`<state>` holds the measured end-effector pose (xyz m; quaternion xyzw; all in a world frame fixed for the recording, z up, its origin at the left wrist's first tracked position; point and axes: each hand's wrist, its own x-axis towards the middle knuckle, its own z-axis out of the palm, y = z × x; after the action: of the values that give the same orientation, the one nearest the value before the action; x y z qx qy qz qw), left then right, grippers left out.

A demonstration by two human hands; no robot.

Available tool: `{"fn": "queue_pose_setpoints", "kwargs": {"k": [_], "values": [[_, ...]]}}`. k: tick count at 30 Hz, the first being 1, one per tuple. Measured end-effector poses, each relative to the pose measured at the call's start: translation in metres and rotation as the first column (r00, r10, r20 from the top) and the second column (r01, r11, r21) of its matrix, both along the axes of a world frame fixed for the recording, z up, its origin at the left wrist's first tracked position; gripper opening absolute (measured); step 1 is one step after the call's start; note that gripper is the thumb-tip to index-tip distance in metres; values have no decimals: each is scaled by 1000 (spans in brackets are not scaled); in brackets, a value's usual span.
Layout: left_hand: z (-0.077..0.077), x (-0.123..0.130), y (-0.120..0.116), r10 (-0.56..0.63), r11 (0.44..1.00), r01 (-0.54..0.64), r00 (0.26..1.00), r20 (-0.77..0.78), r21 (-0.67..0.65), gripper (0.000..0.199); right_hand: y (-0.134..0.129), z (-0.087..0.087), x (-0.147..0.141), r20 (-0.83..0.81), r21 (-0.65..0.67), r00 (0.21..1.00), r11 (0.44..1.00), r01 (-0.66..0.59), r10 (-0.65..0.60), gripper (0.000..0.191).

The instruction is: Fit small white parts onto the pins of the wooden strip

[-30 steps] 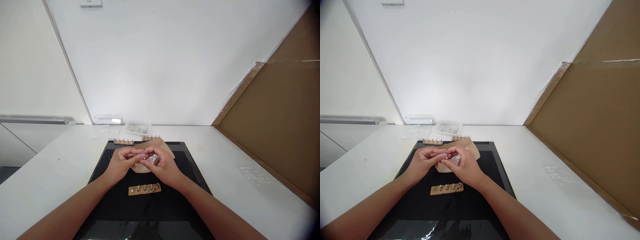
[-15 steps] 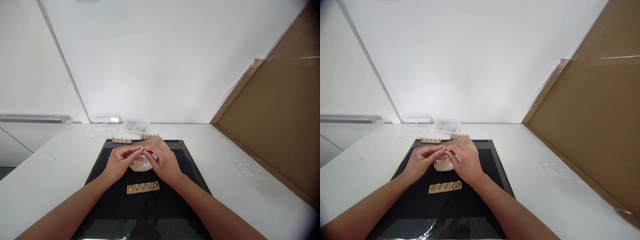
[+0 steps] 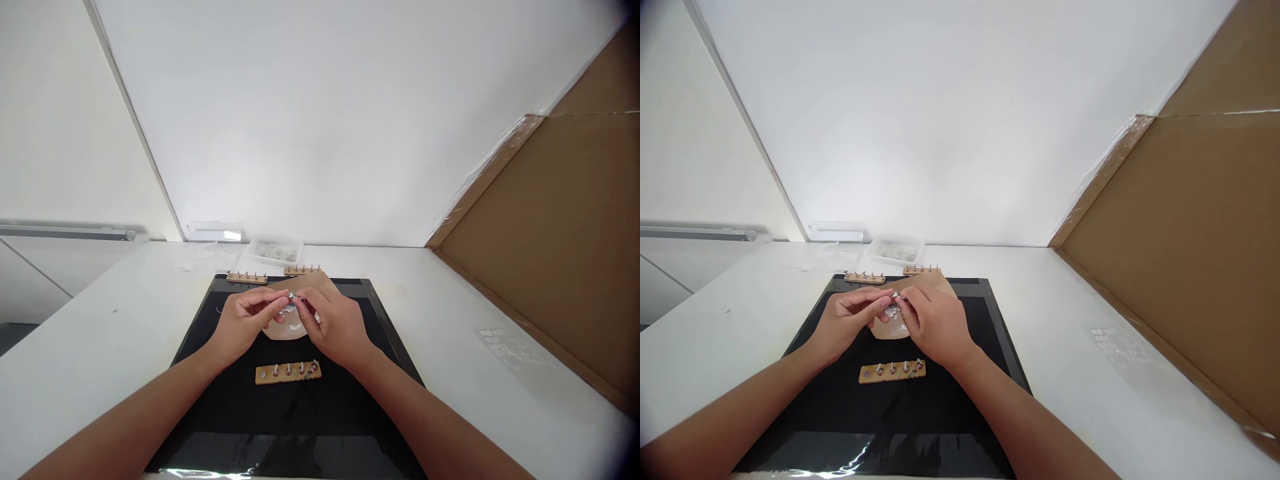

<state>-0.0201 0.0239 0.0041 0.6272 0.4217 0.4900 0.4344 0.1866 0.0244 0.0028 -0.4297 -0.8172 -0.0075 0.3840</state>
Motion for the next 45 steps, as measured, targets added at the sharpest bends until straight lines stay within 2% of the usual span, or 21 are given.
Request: {"fn": "queue_pose_setpoints", "kwargs": {"k": [9,17,23,28,33,38,45], "values": [[-5,1,0,-93,996,93,994,51,3,25,-1,0,-2,81,68,997,998,3,-8,27],[-4,2,-2,-118,989,127,986,120,-72,26,-2,1,0,146,127,989,992,-14,-4,26],[0,2,-3,-150,967,191,961,233,-168,28,-3,8,3,152,246,988,968,-50,12,21],[6,3,-4,-116,936,195,957,267,-292,31,-2,9,4,186,298,983,952,-64,8,20],[3,3,-2,-67,892,202,944,323,-405,35,1,6,6,234,322,972,944,-78,0,23],[1,2,-1,-50,870,215,935,352,-445,36,3,8,7,268,360,963,930,-70,-31,26],[3,2,-1,-37,882,197,935,354,-428,35,3,10,8,261,363,965,929,-75,-24,21]]}}
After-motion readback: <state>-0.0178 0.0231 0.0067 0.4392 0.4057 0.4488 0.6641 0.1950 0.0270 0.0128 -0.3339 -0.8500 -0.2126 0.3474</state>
